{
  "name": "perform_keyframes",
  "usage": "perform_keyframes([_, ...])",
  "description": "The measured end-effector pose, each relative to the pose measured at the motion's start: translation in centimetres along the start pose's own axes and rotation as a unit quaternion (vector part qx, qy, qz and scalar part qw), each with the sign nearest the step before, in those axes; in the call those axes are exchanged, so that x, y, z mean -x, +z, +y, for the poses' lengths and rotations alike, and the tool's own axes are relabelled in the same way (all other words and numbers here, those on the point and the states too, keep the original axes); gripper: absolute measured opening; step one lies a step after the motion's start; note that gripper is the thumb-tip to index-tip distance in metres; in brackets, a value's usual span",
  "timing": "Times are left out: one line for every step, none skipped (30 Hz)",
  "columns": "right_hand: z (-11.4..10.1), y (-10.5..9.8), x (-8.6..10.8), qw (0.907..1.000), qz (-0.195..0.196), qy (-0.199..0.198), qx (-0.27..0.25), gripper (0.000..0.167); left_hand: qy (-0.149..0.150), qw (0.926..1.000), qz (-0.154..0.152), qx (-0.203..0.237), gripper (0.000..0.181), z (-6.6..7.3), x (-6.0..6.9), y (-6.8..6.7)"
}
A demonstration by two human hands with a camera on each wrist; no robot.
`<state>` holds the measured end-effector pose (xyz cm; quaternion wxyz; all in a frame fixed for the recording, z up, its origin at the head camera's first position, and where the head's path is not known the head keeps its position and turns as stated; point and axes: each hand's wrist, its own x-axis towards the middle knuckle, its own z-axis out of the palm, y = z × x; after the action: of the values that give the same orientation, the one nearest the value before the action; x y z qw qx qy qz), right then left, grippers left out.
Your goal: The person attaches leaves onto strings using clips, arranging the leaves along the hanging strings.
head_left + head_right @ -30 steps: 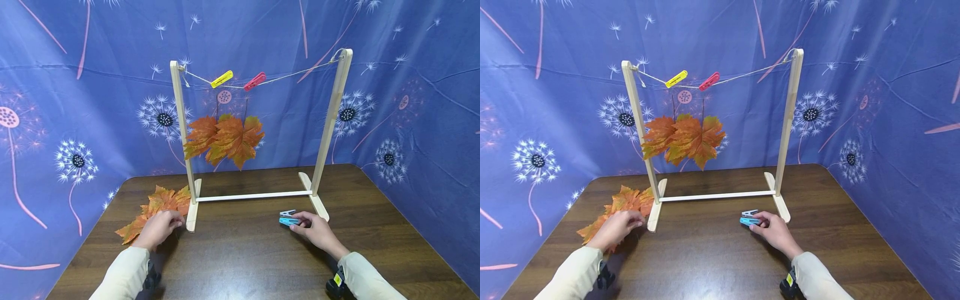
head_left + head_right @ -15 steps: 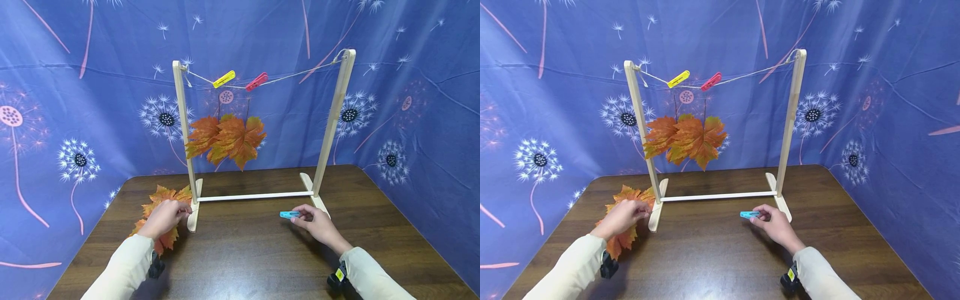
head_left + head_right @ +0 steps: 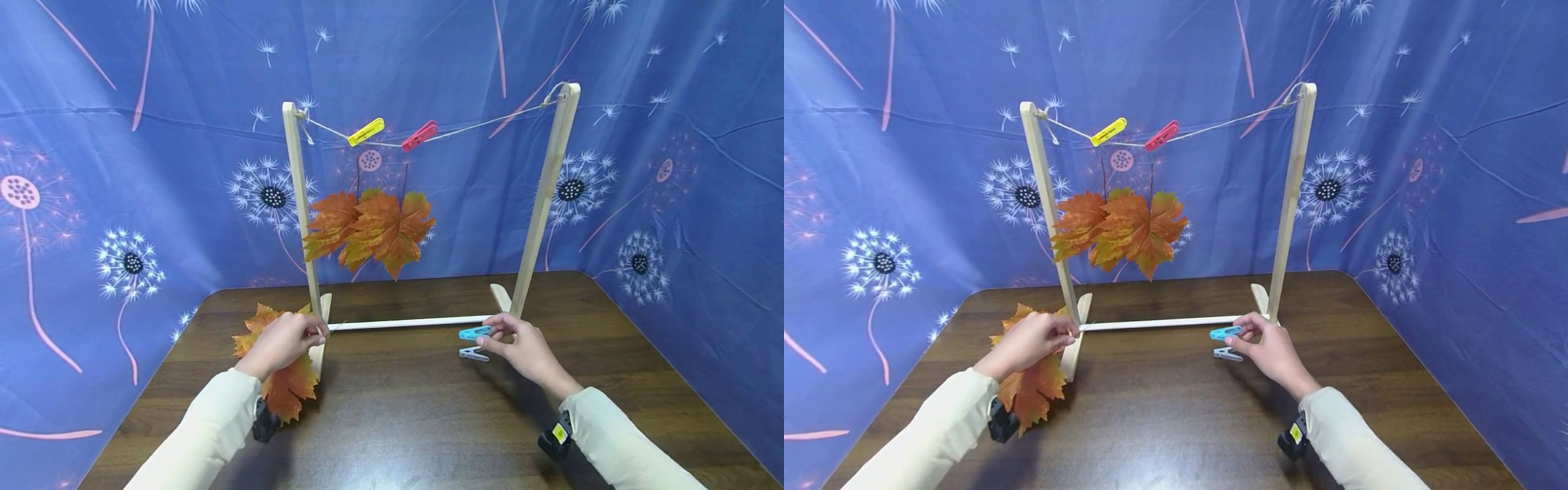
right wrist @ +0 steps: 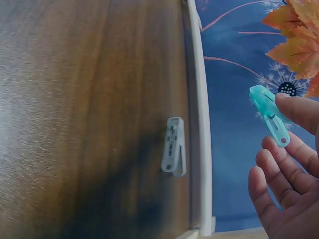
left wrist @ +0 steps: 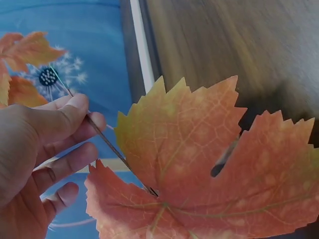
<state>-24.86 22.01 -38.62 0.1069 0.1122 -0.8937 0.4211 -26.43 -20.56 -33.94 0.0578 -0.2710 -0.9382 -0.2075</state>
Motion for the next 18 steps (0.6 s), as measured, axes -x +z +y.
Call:
perform_keyframes([-0.1, -0.1, -0.1, 1.0000, 0.002, -0.005, 0.001, 0.027, 0.002, 1.0000, 0.000, 0.002, 0.006, 0.2, -0.1, -0.1])
perform_keyframes([-0.3, -0.3, -0.3, 1.0000, 0.002, -0.009, 0.002, 0.027, 0.003, 1.0000, -0.001, 0.003, 0.008, 0.4, -0.3, -0.2])
perform_keyframes([-0.4, -0.4, -0.4, 0.9999, 0.003, -0.012, 0.004, 0.027, 0.004, 1.0000, -0.003, 0.004, 0.007, 0.6, -0.4, -0.3])
perform_keyframes([-0.5, -0.5, -0.5, 0.9999, 0.003, -0.014, 0.005, 0.027, 0.005, 1.0000, -0.004, 0.004, 0.006, 0.9, -0.5, -0.3])
perform_keyframes([-0.7, -0.6, -0.6, 0.9998, 0.003, -0.017, 0.006, 0.026, 0.004, 1.0000, -0.006, 0.004, 0.006, 1.1, -0.7, -0.4])
perform_keyframes([-0.8, -0.7, -0.8, 0.9998, 0.004, -0.019, 0.006, 0.026, 0.001, 1.0000, -0.008, 0.005, 0.006, 1.3, -0.8, -0.4])
perform_keyframes([-0.9, -0.8, -0.9, 0.9998, 0.005, -0.021, 0.007, 0.026, 0.001, 0.9999, -0.010, 0.006, 0.005, 1.5, -0.9, -0.5])
perform_keyframes([-1.1, -0.9, -1.0, 0.9997, 0.005, -0.023, 0.007, 0.027, -0.001, 0.9999, -0.011, 0.007, 0.005, 1.7, -1.0, -0.5])
perform_keyframes([-1.2, -1.0, -1.1, 0.9996, 0.007, -0.025, 0.006, 0.027, -0.003, 0.9999, -0.012, 0.010, 0.006, 1.9, -1.2, -0.5])
perform_keyframes([-1.4, -1.1, -1.2, 0.9995, 0.009, -0.029, 0.005, 0.027, -0.006, 0.9998, -0.012, 0.015, 0.006, 2.1, -1.3, -0.5])
perform_keyframes([-1.6, -1.2, -1.3, 0.9994, 0.011, -0.032, 0.003, 0.027, -0.008, 0.9997, -0.012, 0.019, 0.007, 2.3, -1.4, -0.5])
perform_keyframes([-1.8, -1.4, -1.4, 0.9993, 0.014, -0.035, 0.003, 0.028, -0.007, 0.9997, -0.011, 0.023, 0.006, 2.5, -1.5, -0.6])
perform_keyframes([-2.0, -1.4, -1.5, 0.9992, 0.017, -0.037, 0.002, 0.029, -0.006, 0.9996, -0.010, 0.027, 0.005, 2.7, -1.7, -0.6])
perform_keyframes([-2.2, -1.5, -1.6, 0.9990, 0.022, -0.039, 0.001, 0.030, -0.004, 0.9995, -0.009, 0.030, 0.004, 2.9, -1.8, -0.6])
perform_keyframes([-2.4, -1.6, -1.8, 0.9989, 0.026, -0.039, -0.002, 0.031, -0.004, 0.9994, -0.007, 0.033, 0.003, 3.1, -1.9, -0.6])
perform_keyframes([-2.6, -1.7, -1.9, 0.9988, 0.029, -0.038, -0.004, 0.032, -0.004, 0.9995, -0.004, 0.032, 0.004, 3.3, -2.0, -0.7])
perform_keyframes([-2.8, -1.8, -2.0, 0.9988, 0.032, -0.037, -0.005, 0.032, -0.002, 0.9995, 0.000, 0.030, 0.004, 3.5, -2.1, -0.7])
perform_keyframes([-2.9, -1.9, -2.1, 0.9987, 0.035, -0.038, -0.006, 0.032, 0.000, 0.9996, 0.005, 0.030, 0.005, 3.8, -2.2, -0.7])
